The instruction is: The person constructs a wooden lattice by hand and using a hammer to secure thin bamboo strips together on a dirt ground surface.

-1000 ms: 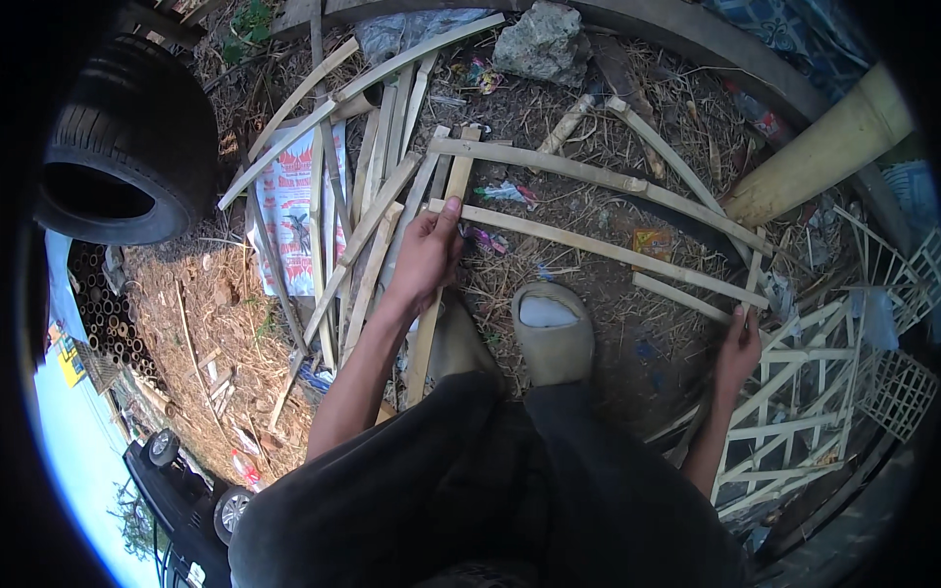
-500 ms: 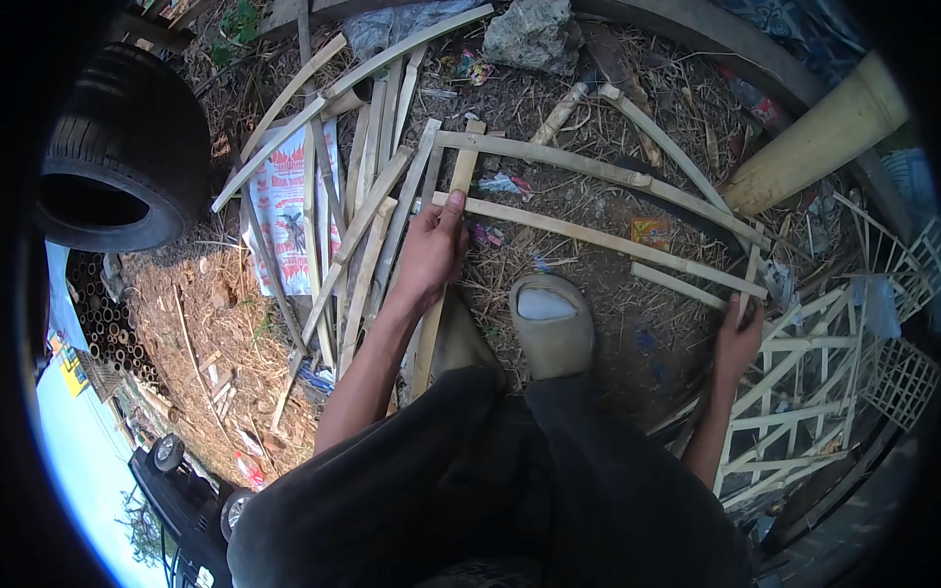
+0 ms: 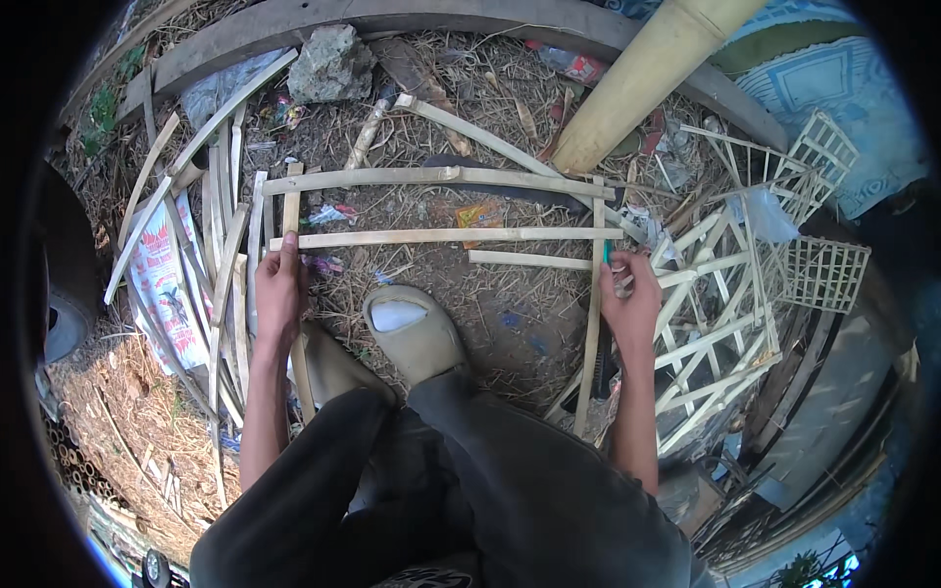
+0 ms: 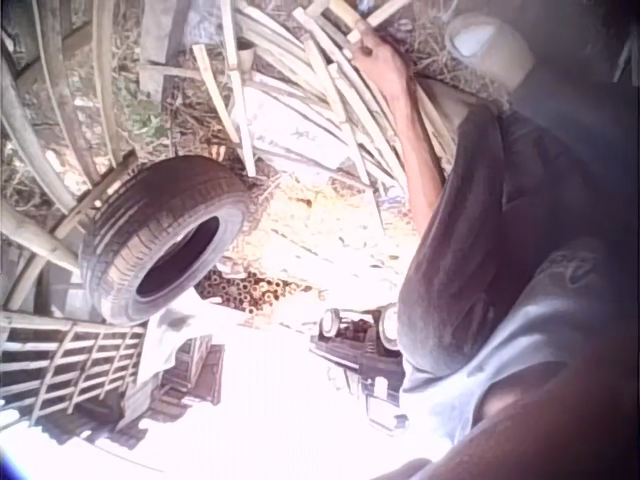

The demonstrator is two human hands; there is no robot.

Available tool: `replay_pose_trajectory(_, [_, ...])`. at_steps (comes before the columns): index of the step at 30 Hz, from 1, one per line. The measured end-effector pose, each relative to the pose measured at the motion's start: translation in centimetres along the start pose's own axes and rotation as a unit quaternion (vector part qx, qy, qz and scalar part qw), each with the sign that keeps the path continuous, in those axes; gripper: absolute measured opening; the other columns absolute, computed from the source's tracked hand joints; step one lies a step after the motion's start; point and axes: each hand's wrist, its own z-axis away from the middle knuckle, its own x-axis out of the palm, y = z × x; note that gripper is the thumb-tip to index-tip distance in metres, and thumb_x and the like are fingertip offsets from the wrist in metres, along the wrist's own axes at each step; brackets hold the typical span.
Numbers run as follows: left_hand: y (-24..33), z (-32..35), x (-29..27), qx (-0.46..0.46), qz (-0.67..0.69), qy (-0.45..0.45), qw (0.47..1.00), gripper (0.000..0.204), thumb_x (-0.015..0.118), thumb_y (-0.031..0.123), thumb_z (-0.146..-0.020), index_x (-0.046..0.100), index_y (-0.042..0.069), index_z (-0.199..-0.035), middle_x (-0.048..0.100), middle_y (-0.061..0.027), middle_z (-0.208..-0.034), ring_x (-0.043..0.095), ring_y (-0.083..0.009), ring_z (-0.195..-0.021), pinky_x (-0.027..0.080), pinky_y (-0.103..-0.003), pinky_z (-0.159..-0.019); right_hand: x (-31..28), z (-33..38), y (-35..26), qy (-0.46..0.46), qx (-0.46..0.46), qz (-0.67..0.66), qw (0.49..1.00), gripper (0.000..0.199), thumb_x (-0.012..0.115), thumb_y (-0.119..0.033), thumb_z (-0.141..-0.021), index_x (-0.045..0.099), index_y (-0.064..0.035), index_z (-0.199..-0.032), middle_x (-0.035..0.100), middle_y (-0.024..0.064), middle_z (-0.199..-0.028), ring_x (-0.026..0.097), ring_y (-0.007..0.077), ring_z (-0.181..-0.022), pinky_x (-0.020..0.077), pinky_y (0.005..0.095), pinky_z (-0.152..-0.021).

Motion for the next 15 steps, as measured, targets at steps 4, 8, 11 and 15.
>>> replay_pose_trajectory(4, [0.0, -0.3, -0.1, 0.013, -0.006, 0.007, 1.000, 0.050, 0.059, 0.051, -0.105, 0.051, 0.013, -0.074, 0.042, 0.0070, -0.054, 0.032, -0.0037, -0.041, 0.023, -0.024, -0.038, -0.6, -0.1, 2.0, 0.091, 0.165, 0.013, 0.982, 0.020, 0.068, -0.016, -0.099, 0.072, 0.0036, -0.102, 0.071, 0.0138, -0.079, 0.066, 0.0220, -0.070, 0.0529, 0.0371, -0.070])
replay_pose_trajectory(8, [-0.5, -0.1, -1.4, 0.007, -0.007, 0.016, 1.000, 0.049, 0.061, 0.050, -0.104, 0.053, 0.012, -0.076, 0.044, 0.0070, -0.057, 0.033, -0.0033, -0.042, 0.023, -0.024, -0.038, -0.4, 1.9, 2.8, -0.284, 0.259, 0.032, 0.923, 0.082, 0.079, -0.066, -0.081, 0.068, 0.0095, -0.110, 0.072, 0.0196, -0.101, 0.070, 0.0232, -0.092, 0.0559, 0.0358, -0.083])
replay_pose_trajectory(11, [-0.4, -0.1, -1.1, 0.024, -0.008, 0.021, 0.999, 0.047, 0.060, 0.048, -0.105, 0.055, 0.010, -0.077, 0.044, 0.0072, -0.057, 0.033, -0.0034, -0.043, 0.023, -0.024, -0.039, -0.2, 3.1, 3.0, -0.322, 0.392, -0.060, 0.860, 0.078, 0.074, -0.064, -0.089, 0.066, 0.0106, -0.110, 0.070, 0.0136, -0.090, 0.067, 0.0238, -0.084, 0.0541, 0.0371, -0.081])
replay_pose_trajectory(15, [-0.9, -1.1, -0.6, 0.035, -0.096, 0.027, 0.994, 0.050, 0.062, 0.041, -0.105, 0.067, -0.005, -0.086, 0.055, -0.0050, -0.062, 0.047, -0.0135, -0.059, 0.040, -0.038, -0.057, -1.0, 5.0, 6.4, -0.181, 0.363, -0.041, 0.913, 0.074, 0.071, -0.063, -0.092, 0.068, 0.0104, -0.104, 0.067, 0.0108, -0.085, 0.060, 0.0194, -0.076, 0.0504, 0.0368, -0.075])
